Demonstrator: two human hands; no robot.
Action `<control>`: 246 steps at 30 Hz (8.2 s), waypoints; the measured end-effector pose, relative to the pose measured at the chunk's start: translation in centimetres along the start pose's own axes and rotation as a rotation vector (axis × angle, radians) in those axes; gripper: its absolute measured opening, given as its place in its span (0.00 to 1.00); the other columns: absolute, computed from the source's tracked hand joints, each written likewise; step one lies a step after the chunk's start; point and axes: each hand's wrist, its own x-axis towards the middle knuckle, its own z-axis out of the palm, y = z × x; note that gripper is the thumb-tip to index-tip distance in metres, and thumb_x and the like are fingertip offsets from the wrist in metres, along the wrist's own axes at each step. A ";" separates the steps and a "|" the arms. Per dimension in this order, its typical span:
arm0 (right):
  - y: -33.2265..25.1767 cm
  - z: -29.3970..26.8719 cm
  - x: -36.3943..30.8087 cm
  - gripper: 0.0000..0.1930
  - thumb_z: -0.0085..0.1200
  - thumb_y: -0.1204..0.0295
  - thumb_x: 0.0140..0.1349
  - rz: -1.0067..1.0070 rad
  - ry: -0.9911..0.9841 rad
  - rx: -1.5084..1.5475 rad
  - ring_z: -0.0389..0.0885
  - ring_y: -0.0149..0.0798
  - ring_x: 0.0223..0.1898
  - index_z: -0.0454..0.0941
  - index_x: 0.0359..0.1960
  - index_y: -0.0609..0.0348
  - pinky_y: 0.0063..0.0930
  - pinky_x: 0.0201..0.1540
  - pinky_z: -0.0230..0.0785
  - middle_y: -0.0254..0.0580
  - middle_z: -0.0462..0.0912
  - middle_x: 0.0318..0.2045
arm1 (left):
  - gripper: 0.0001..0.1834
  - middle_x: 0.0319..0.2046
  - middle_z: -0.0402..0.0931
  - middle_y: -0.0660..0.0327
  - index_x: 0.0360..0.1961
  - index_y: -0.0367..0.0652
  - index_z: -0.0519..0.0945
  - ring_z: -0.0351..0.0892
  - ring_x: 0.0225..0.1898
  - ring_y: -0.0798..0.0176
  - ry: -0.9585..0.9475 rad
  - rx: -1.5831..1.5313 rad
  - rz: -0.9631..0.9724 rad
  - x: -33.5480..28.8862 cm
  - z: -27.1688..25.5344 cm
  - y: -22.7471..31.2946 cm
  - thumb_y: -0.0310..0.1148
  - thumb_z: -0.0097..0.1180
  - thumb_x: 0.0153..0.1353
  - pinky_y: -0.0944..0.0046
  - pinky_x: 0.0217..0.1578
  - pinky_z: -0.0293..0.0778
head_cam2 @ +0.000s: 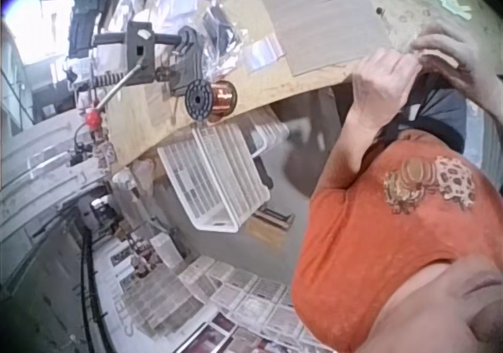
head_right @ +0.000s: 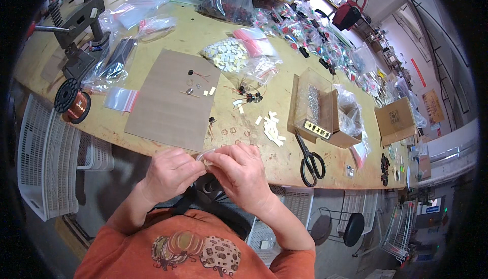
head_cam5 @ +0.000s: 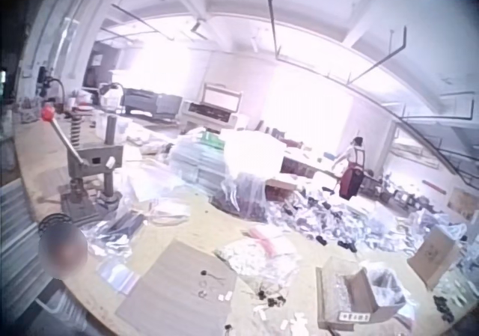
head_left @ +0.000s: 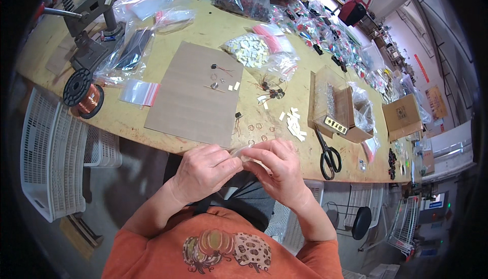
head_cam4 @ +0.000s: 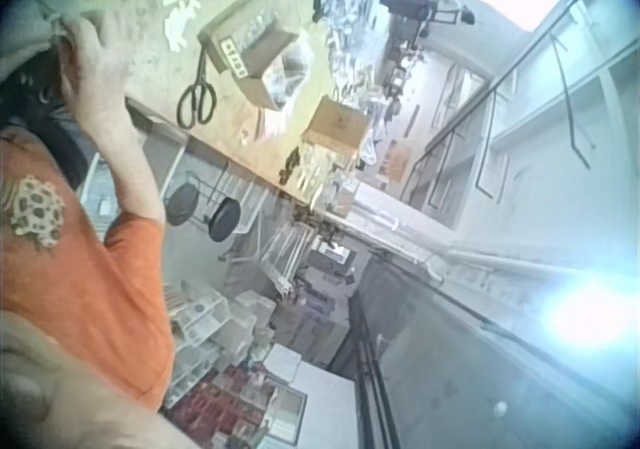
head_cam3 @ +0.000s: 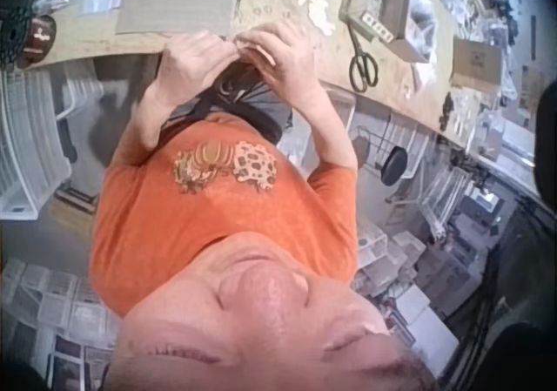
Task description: The person sits at a cluttered workbench and repeatedly picks small electronic components, places them into tiny plastic bags, and sets the bags aside. They handle components and bags one at a time, occasionally reaching for new items from nearby piles.
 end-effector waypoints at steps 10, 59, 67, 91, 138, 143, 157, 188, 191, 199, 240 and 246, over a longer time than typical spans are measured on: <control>9.0 -0.5 3.5 0.07 0.56 0.79 0.59 0.340 0.265 -0.085 0.81 0.37 0.32 0.83 0.38 0.61 0.26 0.36 0.72 0.43 0.83 0.33 | 0.09 0.21 0.72 0.63 0.30 0.43 0.79 0.74 0.23 0.58 0.039 -0.102 -0.034 -0.5 -0.6 0.2 0.27 0.67 0.47 0.61 0.23 0.71; -0.5 -1.8 -0.7 0.06 0.60 0.75 0.63 0.762 -0.119 1.076 0.74 0.22 0.24 0.83 0.37 0.65 0.15 0.27 0.67 0.32 0.81 0.27 | 0.08 0.21 0.68 0.68 0.31 0.46 0.80 0.72 0.24 0.65 0.094 0.129 0.035 -1.7 -0.6 0.3 0.30 0.62 0.49 0.66 0.23 0.71; 0.2 -2.3 -0.2 0.06 0.61 0.72 0.62 0.872 -0.136 1.068 0.74 0.24 0.18 0.82 0.33 0.64 0.15 0.21 0.64 0.35 0.81 0.23 | 0.10 0.24 0.69 0.68 0.34 0.46 0.80 0.72 0.25 0.65 0.026 0.135 0.067 -2.1 -0.6 0.2 0.29 0.60 0.46 0.66 0.25 0.73; -1.2 1.6 -0.7 0.07 0.62 0.77 0.53 -0.008 0.008 0.107 0.78 0.44 0.28 0.79 0.34 0.59 0.34 0.30 0.72 0.41 0.78 0.29 | 0.08 0.21 0.71 0.67 0.28 0.47 0.80 0.74 0.24 0.64 0.042 0.037 0.045 -2.0 0.2 0.8 0.29 0.61 0.43 0.65 0.23 0.72; 1.1 3.1 -5.5 0.17 0.52 0.81 0.63 0.839 0.002 1.611 0.83 0.33 0.44 0.72 0.55 0.67 0.24 0.48 0.77 0.44 0.82 0.44 | 0.07 0.41 0.78 0.60 0.45 0.39 0.71 0.79 0.41 0.71 -0.113 -1.113 -0.738 -1.0 1.4 -1.9 0.30 0.42 0.73 0.69 0.43 0.77; 1.2 4.5 -6.2 0.16 0.56 0.80 0.62 0.845 0.065 1.636 0.83 0.31 0.42 0.74 0.52 0.65 0.22 0.45 0.77 0.41 0.83 0.43 | 0.07 0.41 0.78 0.59 0.45 0.38 0.71 0.80 0.41 0.70 -0.091 -1.190 -0.751 -0.7 1.5 -1.4 0.29 0.43 0.72 0.69 0.45 0.76; 1.2 6.0 -6.8 0.08 0.57 0.80 0.62 0.810 0.248 1.617 0.81 0.27 0.36 0.74 0.42 0.62 0.18 0.39 0.73 0.36 0.82 0.37 | 0.04 0.37 0.78 0.59 0.42 0.34 0.74 0.77 0.41 0.71 -0.055 -1.112 -0.697 -0.7 3.4 -2.1 0.23 0.50 0.68 0.69 0.45 0.75; 0.6 5.9 -7.2 0.12 0.52 0.79 0.66 0.825 0.253 1.659 0.84 0.33 0.39 0.73 0.50 0.68 0.21 0.40 0.75 0.46 0.84 0.41 | 0.04 0.35 0.78 0.63 0.40 0.33 0.77 0.77 0.37 0.74 -0.062 -1.034 -0.811 -1.2 3.4 -1.3 0.20 0.55 0.65 0.73 0.40 0.77; 0.9 5.8 -7.4 0.15 0.52 0.80 0.66 0.844 0.221 1.640 0.84 0.38 0.42 0.72 0.53 0.68 0.24 0.45 0.78 0.49 0.83 0.44 | 0.05 0.35 0.78 0.63 0.41 0.32 0.77 0.77 0.36 0.74 -0.031 -1.063 -0.895 -0.5 3.5 -1.1 0.20 0.54 0.65 0.73 0.39 0.77; 1.0 6.3 -8.0 0.14 0.53 0.79 0.65 0.890 0.231 1.655 0.85 0.40 0.42 0.74 0.51 0.68 0.26 0.44 0.79 0.49 0.83 0.44 | 0.09 0.36 0.77 0.63 0.45 0.32 0.75 0.76 0.37 0.74 -0.035 -1.051 -0.792 -0.5 3.8 -1.6 0.18 0.53 0.65 0.71 0.40 0.80; 1.3 7.9 -9.2 0.20 0.39 0.63 0.74 0.810 0.274 1.755 0.84 0.41 0.44 0.73 0.54 0.68 0.33 0.47 0.78 0.47 0.82 0.45 | 0.18 0.34 0.78 0.62 0.53 0.35 0.71 0.76 0.35 0.75 -0.052 -1.043 -0.814 -1.2 3.9 -1.8 0.17 0.55 0.62 0.76 0.36 0.74; 0.8 7.6 -8.7 0.15 0.44 0.68 0.72 0.888 0.269 1.599 0.82 0.31 0.42 0.75 0.53 0.65 0.27 0.46 0.76 0.41 0.82 0.45 | 0.22 0.34 0.76 0.64 0.55 0.36 0.71 0.76 0.35 0.76 -0.115 -1.021 -0.851 -0.9 3.7 -1.2 0.15 0.56 0.59 0.77 0.38 0.73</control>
